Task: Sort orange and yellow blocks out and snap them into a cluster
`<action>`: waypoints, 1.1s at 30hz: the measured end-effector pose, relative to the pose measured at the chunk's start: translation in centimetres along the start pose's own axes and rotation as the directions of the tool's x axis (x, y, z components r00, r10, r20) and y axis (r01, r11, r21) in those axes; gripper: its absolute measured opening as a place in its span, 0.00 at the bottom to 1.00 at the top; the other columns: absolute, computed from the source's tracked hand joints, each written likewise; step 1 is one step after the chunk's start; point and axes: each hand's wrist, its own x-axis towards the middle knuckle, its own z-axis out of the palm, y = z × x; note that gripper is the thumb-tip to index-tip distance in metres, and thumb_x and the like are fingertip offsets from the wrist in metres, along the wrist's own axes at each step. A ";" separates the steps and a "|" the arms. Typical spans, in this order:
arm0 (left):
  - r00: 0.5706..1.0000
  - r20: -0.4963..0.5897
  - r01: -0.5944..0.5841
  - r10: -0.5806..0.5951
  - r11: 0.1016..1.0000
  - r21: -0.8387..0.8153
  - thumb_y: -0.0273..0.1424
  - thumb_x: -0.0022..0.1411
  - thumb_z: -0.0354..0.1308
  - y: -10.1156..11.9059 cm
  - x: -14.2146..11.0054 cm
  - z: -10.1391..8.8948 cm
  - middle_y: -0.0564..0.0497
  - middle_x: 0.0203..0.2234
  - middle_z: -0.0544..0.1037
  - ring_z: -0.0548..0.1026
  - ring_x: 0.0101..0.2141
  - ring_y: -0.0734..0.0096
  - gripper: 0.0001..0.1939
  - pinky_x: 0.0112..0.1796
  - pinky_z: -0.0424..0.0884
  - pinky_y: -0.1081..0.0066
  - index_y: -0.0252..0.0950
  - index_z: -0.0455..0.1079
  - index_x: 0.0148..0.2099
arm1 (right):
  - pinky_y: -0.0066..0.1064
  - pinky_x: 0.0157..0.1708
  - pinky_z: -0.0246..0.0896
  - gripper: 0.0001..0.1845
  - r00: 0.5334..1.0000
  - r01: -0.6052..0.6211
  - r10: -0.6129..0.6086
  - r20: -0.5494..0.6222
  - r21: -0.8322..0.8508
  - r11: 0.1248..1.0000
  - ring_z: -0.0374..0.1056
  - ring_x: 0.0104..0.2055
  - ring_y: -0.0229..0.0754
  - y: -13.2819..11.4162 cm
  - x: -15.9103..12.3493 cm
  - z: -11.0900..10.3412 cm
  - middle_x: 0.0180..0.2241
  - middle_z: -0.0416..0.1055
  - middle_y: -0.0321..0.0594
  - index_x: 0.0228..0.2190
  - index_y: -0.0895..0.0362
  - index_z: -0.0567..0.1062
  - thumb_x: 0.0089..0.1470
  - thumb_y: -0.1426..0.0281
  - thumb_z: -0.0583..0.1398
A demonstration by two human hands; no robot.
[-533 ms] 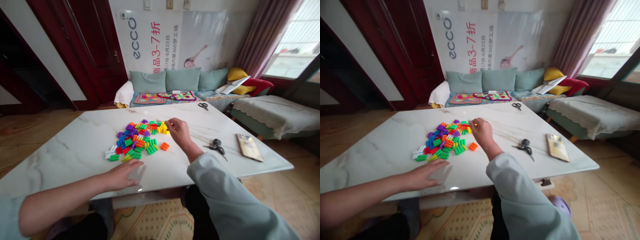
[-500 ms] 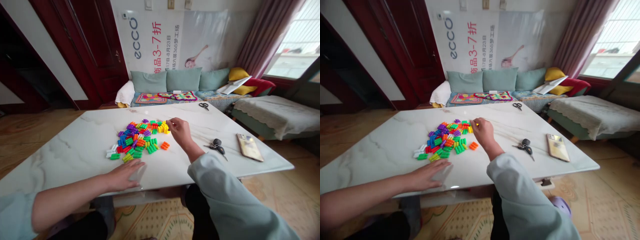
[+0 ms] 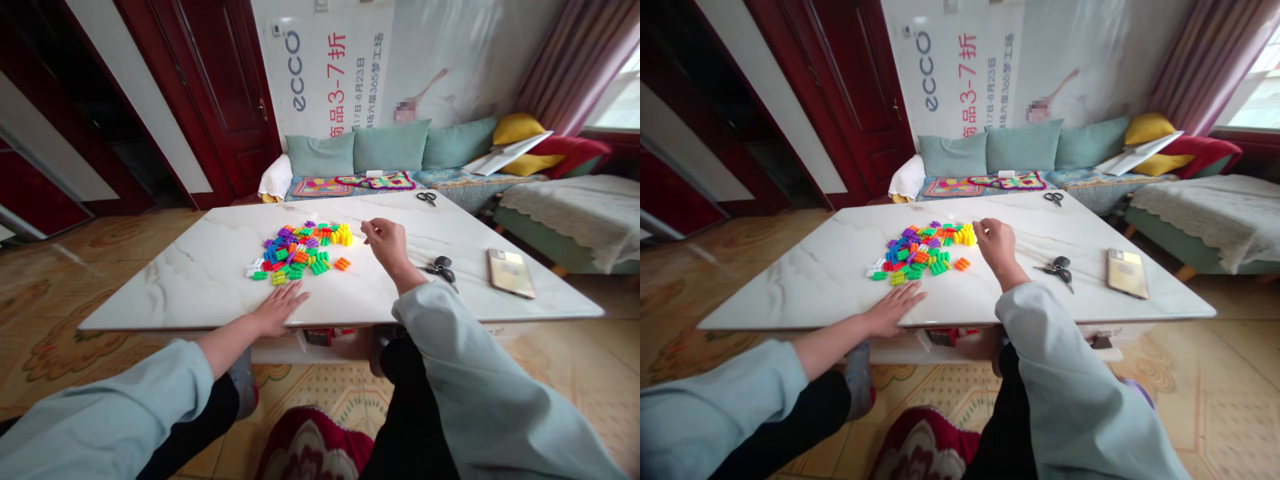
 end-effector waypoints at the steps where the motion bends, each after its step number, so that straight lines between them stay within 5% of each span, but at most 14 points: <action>1: 1.000 0.010 0.010 -0.010 1.000 -0.003 0.31 0.51 0.63 0.2 0.0 -0.1 0.40 0.68 0.31 0.32 0.66 0.52 0.52 0.61 0.37 0.53 0.40 0.34 0.69 | 0.26 0.30 0.60 0.18 1.000 -0.011 0.012 -0.004 0.012 1.000 0.71 0.25 0.38 0.0 -0.2 -0.2 0.22 0.74 0.39 0.28 0.58 0.77 0.57 0.61 0.53; 16: 0.999 0.034 0.040 -0.038 0.998 -0.057 0.31 0.50 0.64 0.1 0.1 0.0 0.43 0.68 0.28 0.29 0.66 0.54 0.54 0.62 0.34 0.55 0.43 0.33 0.69 | 0.26 0.29 0.61 0.19 0.999 -0.033 0.035 -0.026 0.085 0.996 0.72 0.24 0.38 1.2 -0.9 -1.7 0.21 0.74 0.38 0.27 0.58 0.78 0.56 0.58 0.55; 24: 0.998 -0.061 0.015 -0.022 0.994 -0.112 0.31 0.48 0.66 -0.5 0.3 1.2 0.46 0.68 0.31 0.31 0.66 0.53 0.54 0.62 0.35 0.53 0.45 0.36 0.69 | 0.26 0.29 0.61 0.18 0.999 -0.051 0.050 0.018 0.063 0.997 0.72 0.24 0.38 1.3 -1.1 -1.4 0.21 0.75 0.37 0.28 0.57 0.78 0.56 0.58 0.55; 33: 0.999 -0.028 0.022 -0.024 0.995 -0.094 0.30 0.44 0.68 -0.3 0.4 0.7 0.42 0.68 0.33 0.33 0.66 0.50 0.57 0.61 0.38 0.50 0.43 0.37 0.69 | 0.25 0.28 0.60 0.18 0.996 -0.035 0.030 0.085 0.068 0.997 0.72 0.24 0.38 0.5 -1.0 0.0 0.22 0.75 0.38 0.28 0.58 0.78 0.56 0.59 0.54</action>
